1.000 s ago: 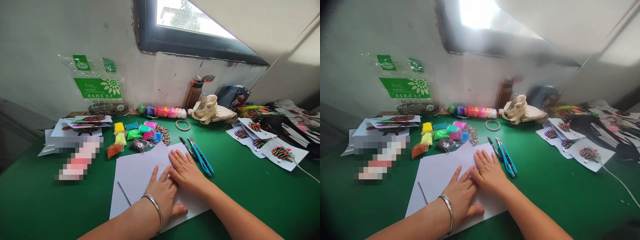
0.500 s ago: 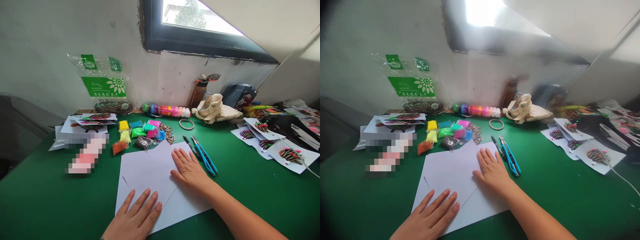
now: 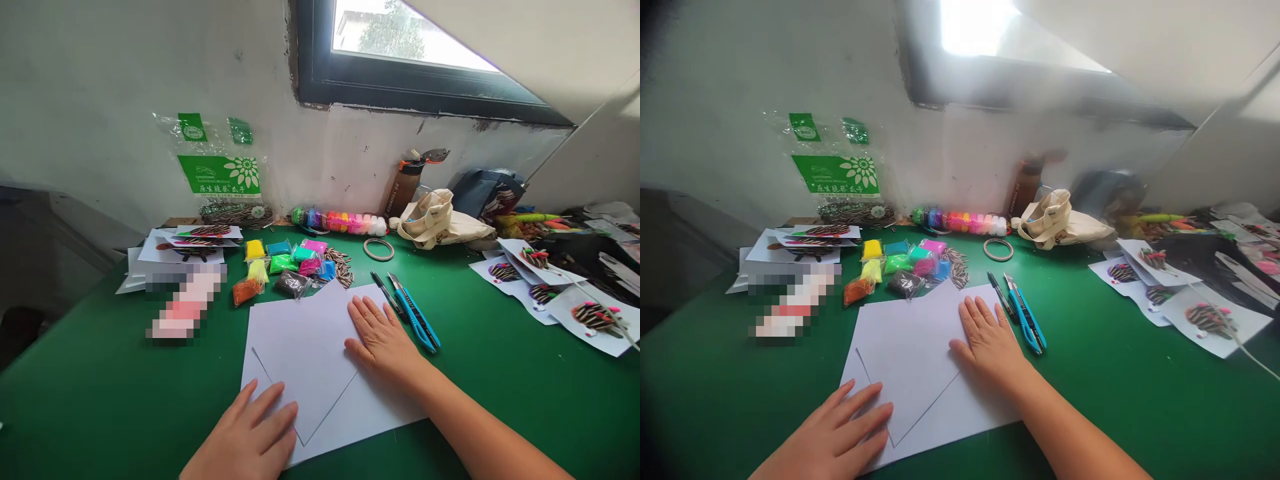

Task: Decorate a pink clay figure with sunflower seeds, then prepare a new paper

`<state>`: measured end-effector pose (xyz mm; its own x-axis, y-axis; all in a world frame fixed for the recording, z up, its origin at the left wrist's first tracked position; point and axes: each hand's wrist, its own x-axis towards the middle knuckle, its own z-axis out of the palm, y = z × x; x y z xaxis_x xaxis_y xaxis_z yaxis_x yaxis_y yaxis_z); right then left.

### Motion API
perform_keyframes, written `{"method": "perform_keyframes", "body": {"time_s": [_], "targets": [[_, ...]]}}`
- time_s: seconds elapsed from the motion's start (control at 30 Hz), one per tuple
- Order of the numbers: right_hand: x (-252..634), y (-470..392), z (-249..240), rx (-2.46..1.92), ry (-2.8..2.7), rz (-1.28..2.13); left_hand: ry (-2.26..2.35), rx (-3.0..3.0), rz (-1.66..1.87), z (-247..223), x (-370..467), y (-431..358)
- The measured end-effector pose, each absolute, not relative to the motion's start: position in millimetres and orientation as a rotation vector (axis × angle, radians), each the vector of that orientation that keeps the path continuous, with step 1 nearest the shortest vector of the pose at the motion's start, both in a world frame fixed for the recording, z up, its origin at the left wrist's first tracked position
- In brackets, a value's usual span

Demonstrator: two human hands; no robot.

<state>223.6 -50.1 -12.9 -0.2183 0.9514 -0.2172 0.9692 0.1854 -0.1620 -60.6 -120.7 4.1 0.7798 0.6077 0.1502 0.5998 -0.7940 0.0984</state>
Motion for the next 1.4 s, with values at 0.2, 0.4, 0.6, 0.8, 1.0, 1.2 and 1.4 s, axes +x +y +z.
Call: {"method": "perform_keyframes", "body": {"time_s": [0.2,0.4,0.6,0.8,1.0,1.2,1.4], "targets": [[223,-51,-15,1.959,2.406,-0.360,1.328,2.753,0.239,18,2,-70],[227,-54,-11,1.982,2.510,-0.316,1.557,2.563,-0.024,-3,21,-34],[244,-40,-24,2.262,2.658,-0.135,1.450,2.614,-0.029,-4,9,-31],[247,-7,-18,2.196,2.472,-0.069,1.412,2.614,0.040,-9,4,-33],[243,11,4,2.147,2.423,-0.123,1.384,2.608,0.063,-7,1,-37],[245,20,8,2.147,2.336,-0.314,1.358,2.628,0.073,-8,0,-39],[265,12,24,2.120,2.374,-0.618,1.324,2.628,0.070,-10,-1,-40]]}}
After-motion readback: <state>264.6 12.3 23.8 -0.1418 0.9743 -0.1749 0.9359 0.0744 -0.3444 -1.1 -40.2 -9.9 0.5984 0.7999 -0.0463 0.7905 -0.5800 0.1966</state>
